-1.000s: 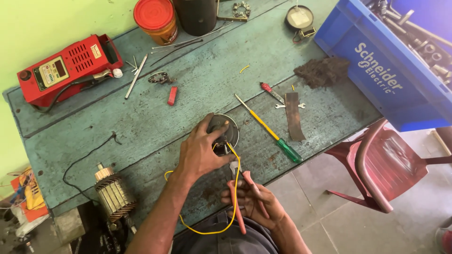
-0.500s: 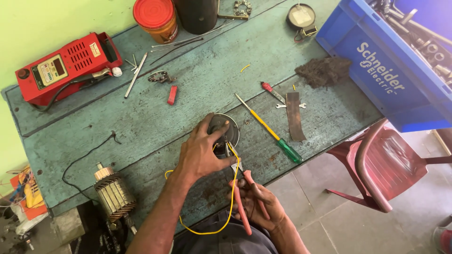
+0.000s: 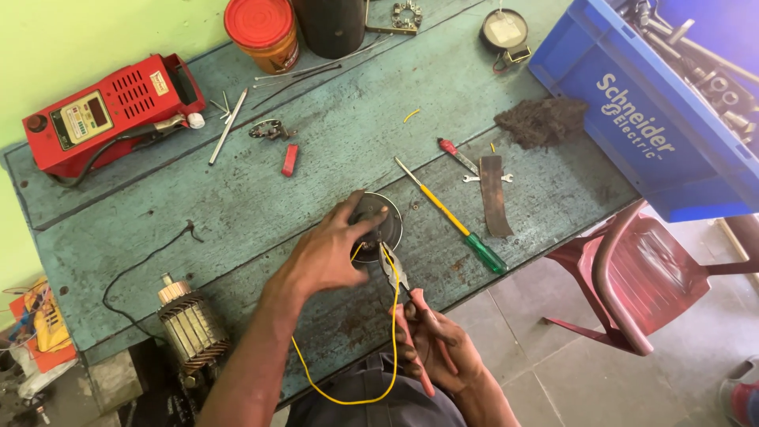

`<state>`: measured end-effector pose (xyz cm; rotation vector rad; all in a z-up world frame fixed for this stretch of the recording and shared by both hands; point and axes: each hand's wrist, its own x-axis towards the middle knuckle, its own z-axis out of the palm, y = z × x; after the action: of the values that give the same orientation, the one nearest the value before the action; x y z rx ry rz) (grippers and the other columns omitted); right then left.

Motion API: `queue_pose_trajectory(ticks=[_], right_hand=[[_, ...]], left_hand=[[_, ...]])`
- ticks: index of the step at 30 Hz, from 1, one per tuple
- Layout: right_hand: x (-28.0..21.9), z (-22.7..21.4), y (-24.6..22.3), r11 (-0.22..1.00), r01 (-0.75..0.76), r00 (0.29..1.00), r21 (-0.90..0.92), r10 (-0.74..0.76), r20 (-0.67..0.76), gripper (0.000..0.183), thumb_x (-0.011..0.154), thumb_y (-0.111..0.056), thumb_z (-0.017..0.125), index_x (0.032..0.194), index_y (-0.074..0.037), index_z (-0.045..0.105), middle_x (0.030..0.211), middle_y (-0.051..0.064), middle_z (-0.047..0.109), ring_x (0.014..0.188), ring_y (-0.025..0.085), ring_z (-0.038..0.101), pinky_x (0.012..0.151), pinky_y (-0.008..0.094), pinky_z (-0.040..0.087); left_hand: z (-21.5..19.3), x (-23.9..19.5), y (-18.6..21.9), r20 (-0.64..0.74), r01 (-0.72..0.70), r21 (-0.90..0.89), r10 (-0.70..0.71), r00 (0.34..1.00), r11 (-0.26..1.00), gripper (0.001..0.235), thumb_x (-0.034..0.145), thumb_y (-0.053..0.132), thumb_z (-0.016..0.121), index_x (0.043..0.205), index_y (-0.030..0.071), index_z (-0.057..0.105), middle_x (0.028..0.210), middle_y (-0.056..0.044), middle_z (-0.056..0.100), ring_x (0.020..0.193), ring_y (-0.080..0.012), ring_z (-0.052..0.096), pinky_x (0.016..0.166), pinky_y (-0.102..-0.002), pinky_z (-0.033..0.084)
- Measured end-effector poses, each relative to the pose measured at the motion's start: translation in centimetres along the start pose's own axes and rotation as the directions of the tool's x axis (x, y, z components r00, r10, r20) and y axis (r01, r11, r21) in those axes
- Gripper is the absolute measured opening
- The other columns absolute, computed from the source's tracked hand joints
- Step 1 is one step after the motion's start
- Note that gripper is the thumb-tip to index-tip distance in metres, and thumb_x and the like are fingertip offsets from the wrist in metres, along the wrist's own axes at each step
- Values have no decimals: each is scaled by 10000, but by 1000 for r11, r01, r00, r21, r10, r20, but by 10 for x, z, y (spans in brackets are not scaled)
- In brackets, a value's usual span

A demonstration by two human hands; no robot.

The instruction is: Repairing a motor component by stripping wires and using manual tools.

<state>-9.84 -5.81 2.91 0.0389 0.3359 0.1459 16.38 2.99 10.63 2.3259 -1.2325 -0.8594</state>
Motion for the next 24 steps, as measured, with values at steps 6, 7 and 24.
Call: queue_pose_trajectory(ticks=[6,7,24], right_hand=[[-2,7,6,975,86,993,-203,-100,-56,368,1039,-297,599,1302,-49,526,1030,114,600,826,216,615,654,337,525],[-4,6,10,949,121,977,-290,-166,-134,429,1026,-246,618,1373,-3,549,1028,120,601,827,221,605,678,344,511],[0,47,23,-689,-445,707,-571,-663,249,477,844,-117,669,1317,-116,607,1283,182,591,1113,375,581,900,468,467]], left_hand=[[17,5,-7,-91,11,33,-8,996,999,813,650,168,917,1381,350,610,1622,-135,328,1377,-351,487,1087,-434,456],[20,4,-7,-104,6,23,-3,995,1000,798,650,151,909,1365,346,613,1613,-139,342,1354,-352,507,1062,-432,474],[31,4,-6,-234,-38,64,52,971,997,791,655,152,908,1383,279,624,1545,-239,412,1294,-412,553,999,-461,521]])
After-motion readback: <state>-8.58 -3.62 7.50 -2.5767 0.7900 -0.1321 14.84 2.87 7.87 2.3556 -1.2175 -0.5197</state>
